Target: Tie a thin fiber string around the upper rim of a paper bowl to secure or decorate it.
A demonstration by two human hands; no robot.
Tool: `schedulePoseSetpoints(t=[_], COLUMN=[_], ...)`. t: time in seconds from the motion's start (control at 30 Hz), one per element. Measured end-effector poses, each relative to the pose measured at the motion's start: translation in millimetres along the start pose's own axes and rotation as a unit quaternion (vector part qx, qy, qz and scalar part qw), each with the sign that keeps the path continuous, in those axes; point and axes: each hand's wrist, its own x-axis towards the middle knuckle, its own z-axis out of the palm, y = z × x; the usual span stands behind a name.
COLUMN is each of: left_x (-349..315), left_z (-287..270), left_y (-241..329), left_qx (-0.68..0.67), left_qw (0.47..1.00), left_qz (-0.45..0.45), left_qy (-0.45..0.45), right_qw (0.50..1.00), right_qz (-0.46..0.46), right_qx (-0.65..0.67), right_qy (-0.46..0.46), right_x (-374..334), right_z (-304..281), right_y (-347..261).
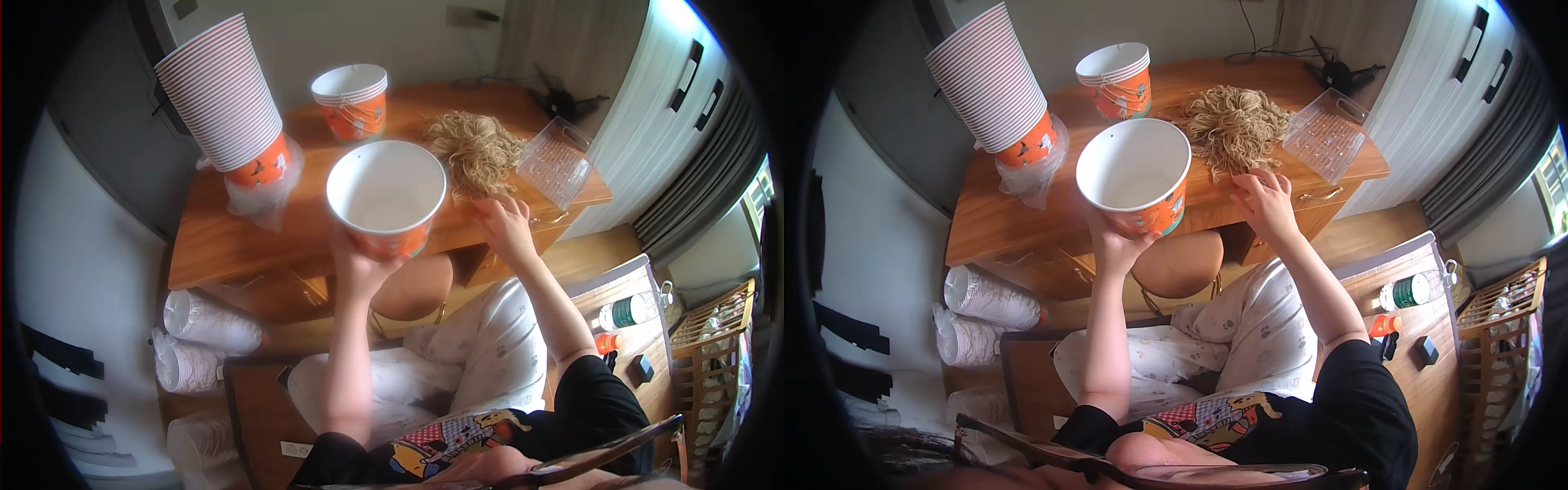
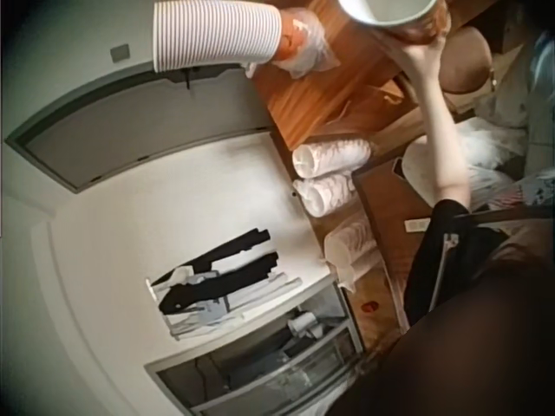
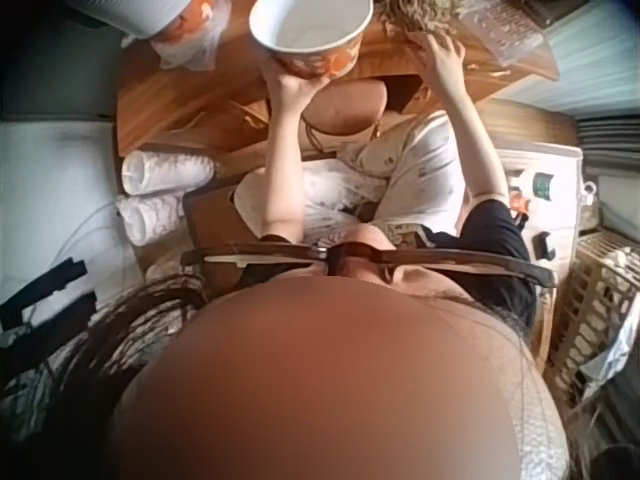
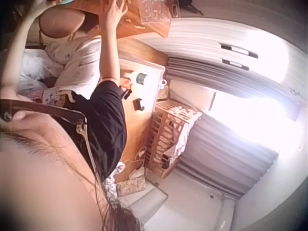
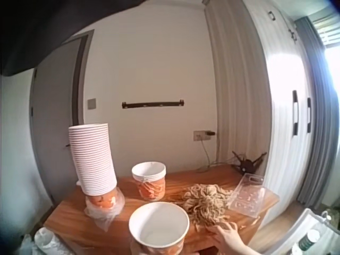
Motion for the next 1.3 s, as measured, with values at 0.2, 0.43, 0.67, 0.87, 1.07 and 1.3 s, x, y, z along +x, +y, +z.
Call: schedulePoseSetpoints(t=[0.2, 0.43, 0.67, 0.87, 1.07, 1.3], left_x=[1.3, -2.0, -21.5, -22.3, -27.0, -26.9], left_z=[2.7, 3.5, 3.1, 10.9, 15.1, 37.2], left_y=[3.8, 12.5, 11.4, 26.0, 51.6, 68.9], left_qx=[-0.071, -0.129, 0.119, 0.123, 0.213, -0.020], left_qw=[0.997, 0.991, 0.976, 0.964, 0.954, 0.964], left_qz=[-0.023, -0.027, 0.113, 0.169, 0.199, 0.128], left_qy=[0.020, 0.034, 0.146, 0.167, 0.067, -0.232], right_qw=[0.998, 0.993, 0.603, 0.420, 0.381, 0.298], right_qz=[0.023, 0.041, 0.381, 0.545, 0.656, 0.599], right_qx=[0.049, 0.053, 0.662, 0.719, 0.651, 0.670], right_qy=[0.036, 0.094, 0.231, 0.096, -0.013, -0.323], right_x=[-7.2, -17.8, -89.4, -155.3, -199.9, -246.7], right_z=[6.4, 9.7, 31.4, 41.8, 88.2, 98.8], right_y=[7.7, 0.0, -31.3, -77.2, -103.1, -166.1])
